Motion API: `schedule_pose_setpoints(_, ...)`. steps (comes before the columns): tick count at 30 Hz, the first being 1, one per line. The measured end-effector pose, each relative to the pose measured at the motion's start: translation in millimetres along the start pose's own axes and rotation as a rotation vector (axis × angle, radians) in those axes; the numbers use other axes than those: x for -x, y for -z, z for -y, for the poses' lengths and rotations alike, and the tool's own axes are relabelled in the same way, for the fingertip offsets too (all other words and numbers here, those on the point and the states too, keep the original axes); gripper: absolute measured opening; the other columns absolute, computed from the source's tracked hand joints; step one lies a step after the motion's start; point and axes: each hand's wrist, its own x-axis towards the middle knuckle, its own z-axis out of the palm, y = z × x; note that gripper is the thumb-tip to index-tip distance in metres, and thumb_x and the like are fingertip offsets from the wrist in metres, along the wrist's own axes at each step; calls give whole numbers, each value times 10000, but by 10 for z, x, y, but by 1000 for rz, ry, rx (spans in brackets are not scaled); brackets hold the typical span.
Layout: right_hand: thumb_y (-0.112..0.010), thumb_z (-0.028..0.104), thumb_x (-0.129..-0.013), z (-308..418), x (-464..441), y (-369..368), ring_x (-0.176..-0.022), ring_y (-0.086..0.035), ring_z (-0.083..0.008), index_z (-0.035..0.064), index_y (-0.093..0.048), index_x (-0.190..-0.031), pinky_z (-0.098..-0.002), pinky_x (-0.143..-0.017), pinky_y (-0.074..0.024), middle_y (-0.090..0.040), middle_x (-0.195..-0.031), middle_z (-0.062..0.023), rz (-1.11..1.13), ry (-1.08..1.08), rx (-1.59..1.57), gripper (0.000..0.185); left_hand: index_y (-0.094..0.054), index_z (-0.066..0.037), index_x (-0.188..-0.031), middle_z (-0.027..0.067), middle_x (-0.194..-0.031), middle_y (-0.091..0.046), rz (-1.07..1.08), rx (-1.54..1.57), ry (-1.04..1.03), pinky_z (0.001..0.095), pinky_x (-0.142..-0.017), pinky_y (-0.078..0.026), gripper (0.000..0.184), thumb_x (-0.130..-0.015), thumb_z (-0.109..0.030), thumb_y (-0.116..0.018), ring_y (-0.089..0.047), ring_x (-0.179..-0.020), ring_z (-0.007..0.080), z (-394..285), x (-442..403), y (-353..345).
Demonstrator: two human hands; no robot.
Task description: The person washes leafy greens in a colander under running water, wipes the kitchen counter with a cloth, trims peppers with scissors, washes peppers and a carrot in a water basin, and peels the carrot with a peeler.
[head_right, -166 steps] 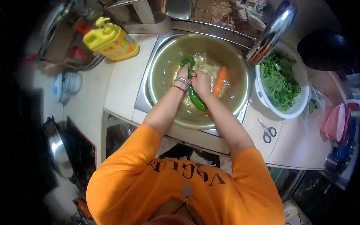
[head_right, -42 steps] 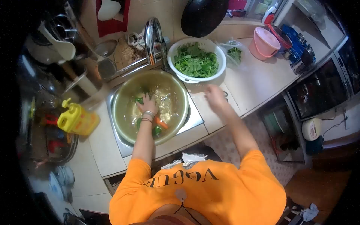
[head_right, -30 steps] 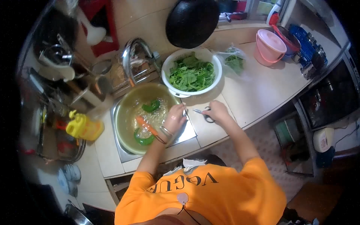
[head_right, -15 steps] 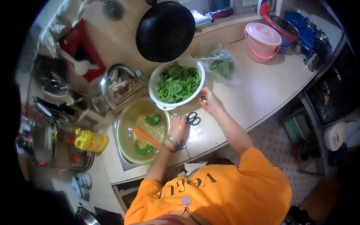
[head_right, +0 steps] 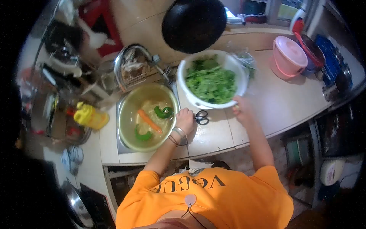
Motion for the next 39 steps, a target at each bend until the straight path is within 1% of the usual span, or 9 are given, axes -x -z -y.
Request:
schedule_pose_setpoints(9,-489,193,-795,554,90,898,-322,-351,-82,99,-433,-786,-187,-269,-253,-426,-516,-4,-330,214,65,109,-488,-31,-753,146,-719,-539,-77,595,87,412,-639,-403,80,-736,-85,-543,-532,-709,310,206,43,59)
schedule_pose_setpoints(12,-476,182,-807,570,-61,904,-332,-347,-75,98,-437,-781,-187,-274,-241,-438,-525,-4,-393,210,38,96,-438,-3,-763,156,-675,-521,-318,784,256,349,-580,-420,114,-748,-49,-541,-519,-624,293,292,160,155)
schedule_pose_setpoints(16,-512,321,-831,461,-90,777,-345,-321,-56,85,-481,-830,-177,-291,-231,-462,-540,-2,-368,200,35,239,-436,-25,-774,30,-668,-477,-395,900,385,241,-571,-381,104,-768,-42,-538,-446,-622,108,700,425,148)
schedule_pose_setpoints(21,-516,331,-840,-168,-43,862,-352,-296,-51,71,-510,-832,-191,-304,-222,-462,-580,0,-252,333,29,260,-439,-43,-787,13,-698,-500,-474,1242,548,215,-586,-395,65,-805,-26,-499,-476,-638,88,1261,839,137)
schedule_pose_setpoints(24,-479,260,-855,-385,125,554,-489,-406,-78,35,-523,-820,-214,-414,-334,-484,-679,-18,-239,364,298,232,-436,-37,-784,31,-679,-506,-554,1298,600,217,-586,-402,62,-810,-33,-492,-476,-600,98,1465,1022,185)
schedule_pose_setpoints(27,-463,121,-820,-549,-117,425,-779,-528,-232,-45,-523,-952,-325,-746,-411,-550,-784,-116,-580,615,712,221,-442,-29,-794,53,-695,-529,-491,1539,629,214,-601,-406,89,-802,-73,-519,-495,-611,108,1640,1168,294)
schedule_pose_setpoints(30,-429,29,-801,-732,-678,276,-770,-529,-215,-31,-517,-1003,-290,-706,-425,-551,-845,-121,-700,1040,1041,228,-442,-28,-785,56,-701,-536,-501,1537,611,218,-594,-406,100,-798,-81,-525,-501,-623,107,1804,1289,254)
schedule_pose_setpoints(34,-412,-11,-766,-801,-1007,-1030,-857,-521,-250,-35,-521,-986,-302,-780,-408,-543,-889,-154,-595,1037,1078,246,-451,-51,-781,39,-708,-539,-473,1339,629,222,-610,-412,86,-791,-75,-533,-507,-659,103,2035,1494,353)
schedule_pose_setpoints(39,-418,-3,-764,-987,-1263,-2013,-867,-539,-205,-53,-540,-951,-293,-783,-413,-580,-920,-160,-42,730,938,229,-455,-33,-783,46,-703,-536,-689,1259,726,222,-618,-431,80,-788,-68,-526,-521,-655,113,2592,1919,955)
